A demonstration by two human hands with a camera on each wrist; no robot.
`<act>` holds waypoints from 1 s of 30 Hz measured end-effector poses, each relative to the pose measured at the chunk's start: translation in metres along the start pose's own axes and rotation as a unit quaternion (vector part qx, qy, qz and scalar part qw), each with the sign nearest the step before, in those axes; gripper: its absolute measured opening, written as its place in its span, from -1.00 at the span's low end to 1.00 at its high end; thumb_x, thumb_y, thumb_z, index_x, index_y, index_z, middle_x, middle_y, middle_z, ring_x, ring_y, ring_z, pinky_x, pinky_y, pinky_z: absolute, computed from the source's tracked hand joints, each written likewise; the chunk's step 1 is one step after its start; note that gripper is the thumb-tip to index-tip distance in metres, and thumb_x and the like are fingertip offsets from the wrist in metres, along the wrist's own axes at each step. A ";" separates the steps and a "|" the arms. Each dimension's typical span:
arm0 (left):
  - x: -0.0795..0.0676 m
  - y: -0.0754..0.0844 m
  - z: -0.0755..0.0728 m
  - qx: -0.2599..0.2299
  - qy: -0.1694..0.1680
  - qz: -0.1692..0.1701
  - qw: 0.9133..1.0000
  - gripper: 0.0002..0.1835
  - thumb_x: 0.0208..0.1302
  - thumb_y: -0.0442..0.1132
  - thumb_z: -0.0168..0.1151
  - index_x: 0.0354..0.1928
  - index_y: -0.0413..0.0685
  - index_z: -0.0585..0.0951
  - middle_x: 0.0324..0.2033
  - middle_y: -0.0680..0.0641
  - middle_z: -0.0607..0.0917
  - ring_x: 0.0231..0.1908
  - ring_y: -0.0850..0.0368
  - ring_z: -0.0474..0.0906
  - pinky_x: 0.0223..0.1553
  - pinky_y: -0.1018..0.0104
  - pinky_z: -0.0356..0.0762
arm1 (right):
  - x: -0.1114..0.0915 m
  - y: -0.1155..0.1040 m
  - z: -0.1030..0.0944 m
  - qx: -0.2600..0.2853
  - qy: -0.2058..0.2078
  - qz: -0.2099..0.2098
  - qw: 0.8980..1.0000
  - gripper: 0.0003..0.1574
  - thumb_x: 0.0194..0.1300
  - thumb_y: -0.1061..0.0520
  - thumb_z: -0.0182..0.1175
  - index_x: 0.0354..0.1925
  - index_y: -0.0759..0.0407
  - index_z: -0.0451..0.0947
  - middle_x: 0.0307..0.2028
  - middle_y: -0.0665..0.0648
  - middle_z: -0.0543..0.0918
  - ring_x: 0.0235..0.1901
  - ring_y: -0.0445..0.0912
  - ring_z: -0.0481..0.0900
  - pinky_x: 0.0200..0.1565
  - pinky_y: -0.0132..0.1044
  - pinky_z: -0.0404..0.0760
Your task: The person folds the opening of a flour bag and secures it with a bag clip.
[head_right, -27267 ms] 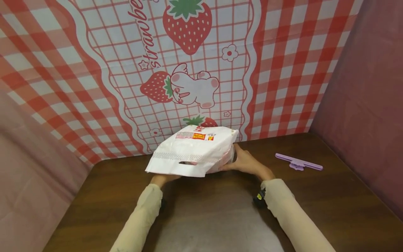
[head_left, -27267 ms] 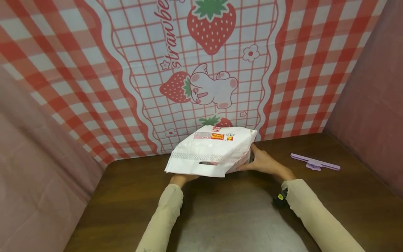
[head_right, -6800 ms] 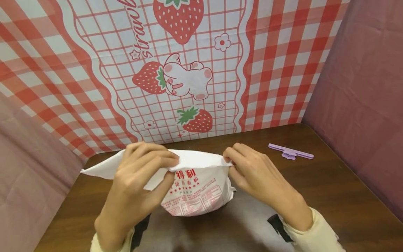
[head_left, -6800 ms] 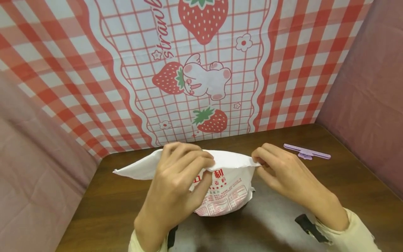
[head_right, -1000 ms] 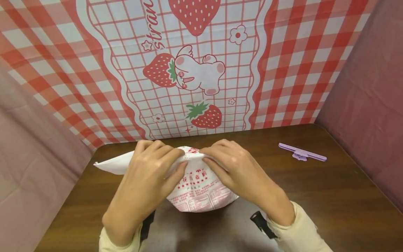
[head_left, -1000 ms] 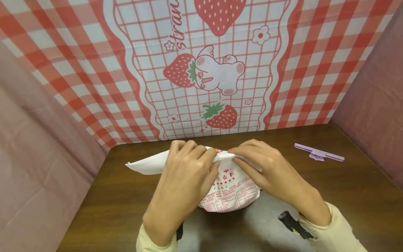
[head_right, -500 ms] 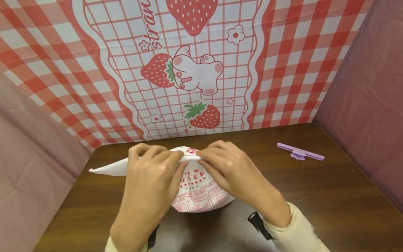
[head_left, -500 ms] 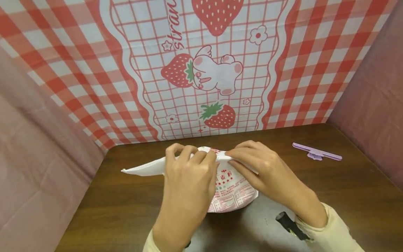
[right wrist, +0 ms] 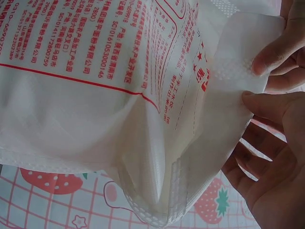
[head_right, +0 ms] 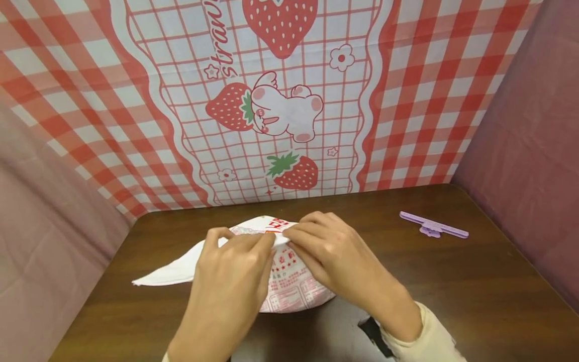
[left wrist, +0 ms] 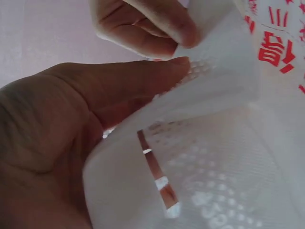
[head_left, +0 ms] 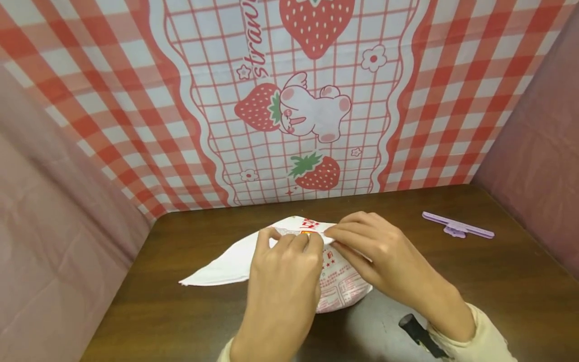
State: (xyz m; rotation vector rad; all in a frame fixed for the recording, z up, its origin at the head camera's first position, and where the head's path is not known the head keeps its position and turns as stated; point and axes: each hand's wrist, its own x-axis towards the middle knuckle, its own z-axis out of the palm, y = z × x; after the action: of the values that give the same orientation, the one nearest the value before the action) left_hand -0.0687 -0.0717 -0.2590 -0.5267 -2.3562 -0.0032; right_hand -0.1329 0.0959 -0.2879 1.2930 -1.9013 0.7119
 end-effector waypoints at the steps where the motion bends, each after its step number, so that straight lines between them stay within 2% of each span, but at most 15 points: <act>1: 0.001 -0.001 0.000 0.001 -0.004 0.004 1.000 -0.87 -0.15 -0.38 0.22 -0.50 0.00 0.57 -0.63 0.09 0.58 -0.57 0.18 0.52 -0.19 0.21 0.30 | 0.000 -0.001 0.000 0.001 0.001 0.002 1.000 -0.78 0.21 0.19 0.10 -0.20 0.22 0.59 -0.26 0.03 0.62 -0.22 -0.08 0.51 -0.11 -0.33 0.42; 6: 0.004 -0.006 0.000 0.017 -0.021 0.040 0.999 -0.87 -0.08 -0.35 0.22 -0.59 0.03 0.48 -0.69 0.10 0.53 -0.66 0.19 0.45 -0.36 0.27 0.24 | 0.004 -0.005 0.001 0.016 0.010 -0.003 1.000 -0.76 0.21 0.19 0.10 -0.15 0.22 0.57 -0.22 0.05 0.62 -0.18 -0.06 0.51 -0.06 -0.34 0.43; 10: 0.005 -0.009 0.000 0.008 -0.021 0.063 0.998 -0.85 -0.02 -0.36 0.17 -0.62 0.04 0.47 -0.72 0.10 0.52 -0.68 0.19 0.43 -0.35 0.27 0.26 | 0.005 -0.008 0.001 0.022 0.018 -0.010 1.000 -0.77 0.24 0.17 0.08 -0.17 0.23 0.58 -0.22 0.05 0.62 -0.18 -0.04 0.51 -0.05 -0.32 0.43; 19: 0.008 -0.015 0.002 -0.020 -0.029 0.084 0.996 -0.86 -0.06 -0.37 0.18 -0.60 0.05 0.49 -0.79 0.10 0.45 -0.70 0.24 0.39 -0.42 0.30 0.21 | 0.005 -0.005 0.002 0.031 0.043 -0.019 0.998 -0.82 0.22 0.19 0.10 -0.24 0.23 0.60 -0.29 0.03 0.63 -0.25 -0.06 0.53 -0.12 -0.31 0.46; 30: 0.007 -0.019 0.002 -0.036 -0.027 0.093 0.995 -0.85 0.00 -0.37 0.12 -0.60 0.06 0.47 -0.81 0.11 0.43 -0.70 0.24 0.41 -0.43 0.31 0.24 | 0.002 -0.002 0.004 0.041 0.048 -0.012 0.998 -0.85 0.16 0.24 0.16 -0.27 0.22 0.61 -0.34 0.04 0.65 -0.30 -0.09 0.55 -0.18 -0.34 0.50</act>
State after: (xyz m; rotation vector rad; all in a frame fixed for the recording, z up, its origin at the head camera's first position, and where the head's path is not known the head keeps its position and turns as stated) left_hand -0.0817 -0.0859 -0.2539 -0.7890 -2.3566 0.0125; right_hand -0.1322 0.0911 -0.2890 1.3061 -1.7928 0.8324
